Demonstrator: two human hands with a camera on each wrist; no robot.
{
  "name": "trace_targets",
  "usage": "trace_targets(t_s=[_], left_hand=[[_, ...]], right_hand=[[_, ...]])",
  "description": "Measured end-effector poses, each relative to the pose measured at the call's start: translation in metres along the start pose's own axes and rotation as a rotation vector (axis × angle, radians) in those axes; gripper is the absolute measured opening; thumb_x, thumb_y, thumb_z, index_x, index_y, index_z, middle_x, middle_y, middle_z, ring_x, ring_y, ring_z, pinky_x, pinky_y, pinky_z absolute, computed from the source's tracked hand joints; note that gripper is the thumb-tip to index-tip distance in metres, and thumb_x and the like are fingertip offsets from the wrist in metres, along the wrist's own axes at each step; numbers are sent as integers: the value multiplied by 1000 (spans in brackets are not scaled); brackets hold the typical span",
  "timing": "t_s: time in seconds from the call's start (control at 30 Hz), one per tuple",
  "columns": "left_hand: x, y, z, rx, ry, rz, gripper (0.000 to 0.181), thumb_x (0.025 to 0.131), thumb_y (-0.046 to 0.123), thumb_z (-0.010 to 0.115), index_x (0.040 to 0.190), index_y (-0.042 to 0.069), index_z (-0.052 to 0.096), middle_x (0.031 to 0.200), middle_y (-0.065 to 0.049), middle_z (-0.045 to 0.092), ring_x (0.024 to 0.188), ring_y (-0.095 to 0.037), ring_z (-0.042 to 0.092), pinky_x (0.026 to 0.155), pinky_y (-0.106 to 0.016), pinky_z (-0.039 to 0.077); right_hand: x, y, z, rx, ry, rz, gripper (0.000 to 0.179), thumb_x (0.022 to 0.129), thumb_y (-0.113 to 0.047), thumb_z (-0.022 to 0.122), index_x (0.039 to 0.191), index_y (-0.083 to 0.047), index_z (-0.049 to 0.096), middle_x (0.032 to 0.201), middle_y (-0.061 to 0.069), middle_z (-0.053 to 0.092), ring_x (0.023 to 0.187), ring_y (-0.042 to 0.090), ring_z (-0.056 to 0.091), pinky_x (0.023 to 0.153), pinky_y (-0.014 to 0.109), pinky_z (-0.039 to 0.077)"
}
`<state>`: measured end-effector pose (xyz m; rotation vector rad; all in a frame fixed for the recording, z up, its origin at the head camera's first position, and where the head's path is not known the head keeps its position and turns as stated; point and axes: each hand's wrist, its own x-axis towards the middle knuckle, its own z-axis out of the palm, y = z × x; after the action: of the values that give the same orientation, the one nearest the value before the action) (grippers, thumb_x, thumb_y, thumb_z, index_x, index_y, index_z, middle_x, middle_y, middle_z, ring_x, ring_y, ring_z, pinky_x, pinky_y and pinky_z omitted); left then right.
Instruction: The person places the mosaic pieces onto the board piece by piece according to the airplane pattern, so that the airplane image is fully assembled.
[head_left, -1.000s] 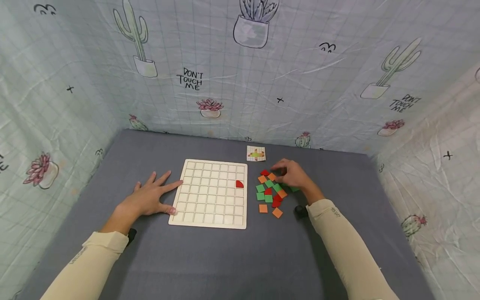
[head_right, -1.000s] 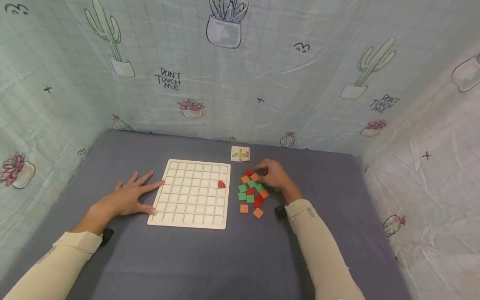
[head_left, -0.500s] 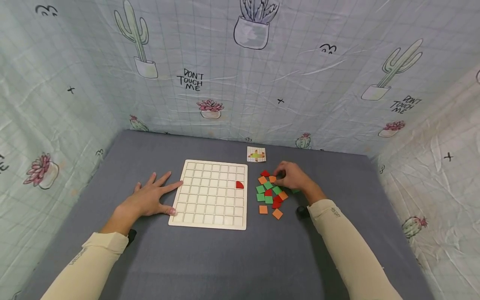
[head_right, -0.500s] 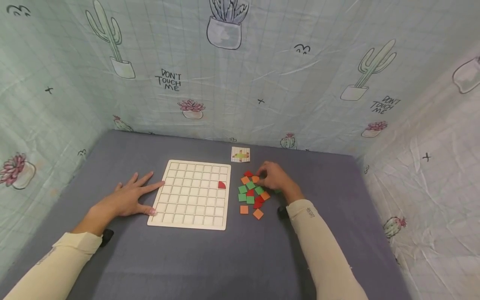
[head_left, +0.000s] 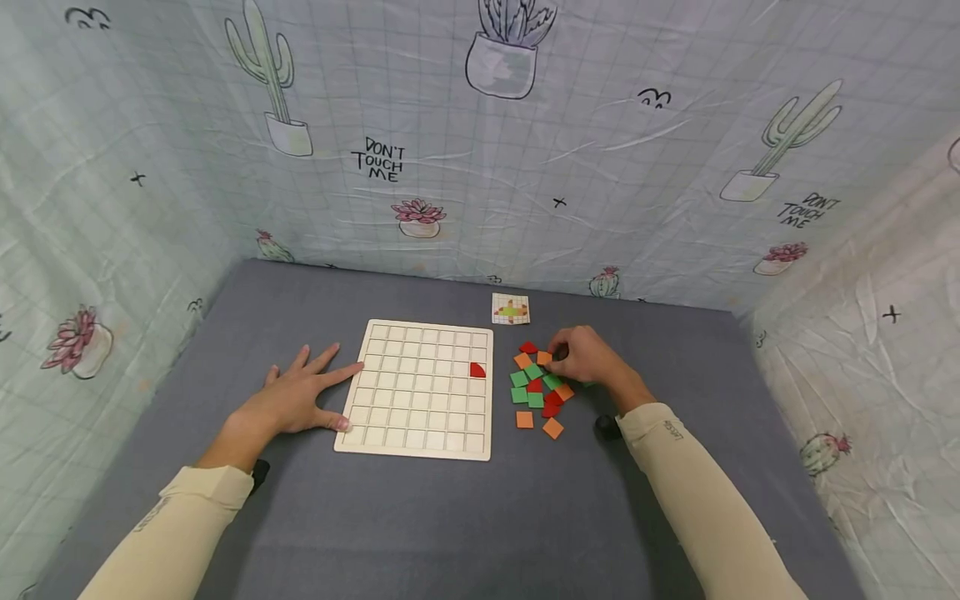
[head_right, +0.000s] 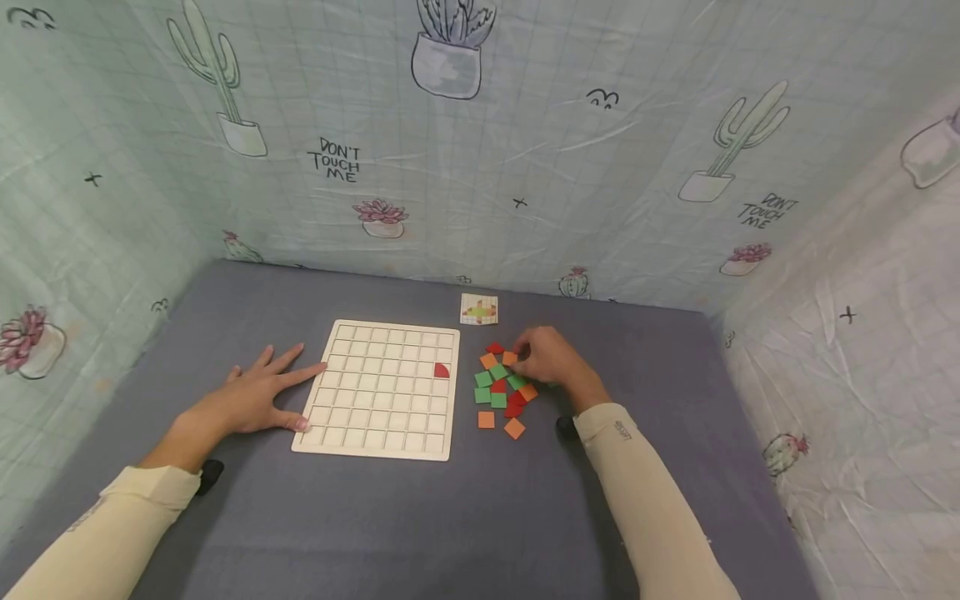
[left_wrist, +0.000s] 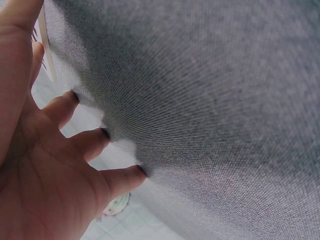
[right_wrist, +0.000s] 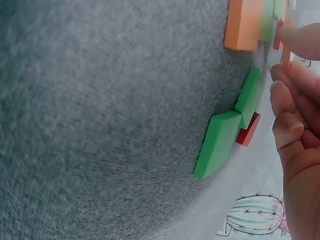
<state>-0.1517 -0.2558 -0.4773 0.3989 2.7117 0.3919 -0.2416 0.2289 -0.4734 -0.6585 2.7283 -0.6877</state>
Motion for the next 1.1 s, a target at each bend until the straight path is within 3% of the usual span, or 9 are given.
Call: trace_targets(t_s=[0.27,0.73,1.1], left_hand=[[-2,-2,1,-4,-3,0,106,74,73,76,164,34,35,175,-20,15,155,-63,9,108,-89,15],[0,-3,2,12,10,14,105,75,74,74,164,34,35,174,-21,16,154,-64,11,108,-89,16],[0,-1,-1,5,1,9,105,75,73,75,164,33,35,174,-21,16,154,-64,10,108,-89,15]], right_hand=[[-2,-8,4,40,-19,28,19,89,-18,81,103,-4,79,93,9,75,77,15,63,70,31,54],[-4,-19,8,94,11,-71,14,87,-12,80,99,-3,80,88,8,77,74,12,64,68,30,55],[-4,-25,13,114,-5,-38,18,87,-13,82,101,-3,79,88,7,74,75,12,62,69,29,55]])
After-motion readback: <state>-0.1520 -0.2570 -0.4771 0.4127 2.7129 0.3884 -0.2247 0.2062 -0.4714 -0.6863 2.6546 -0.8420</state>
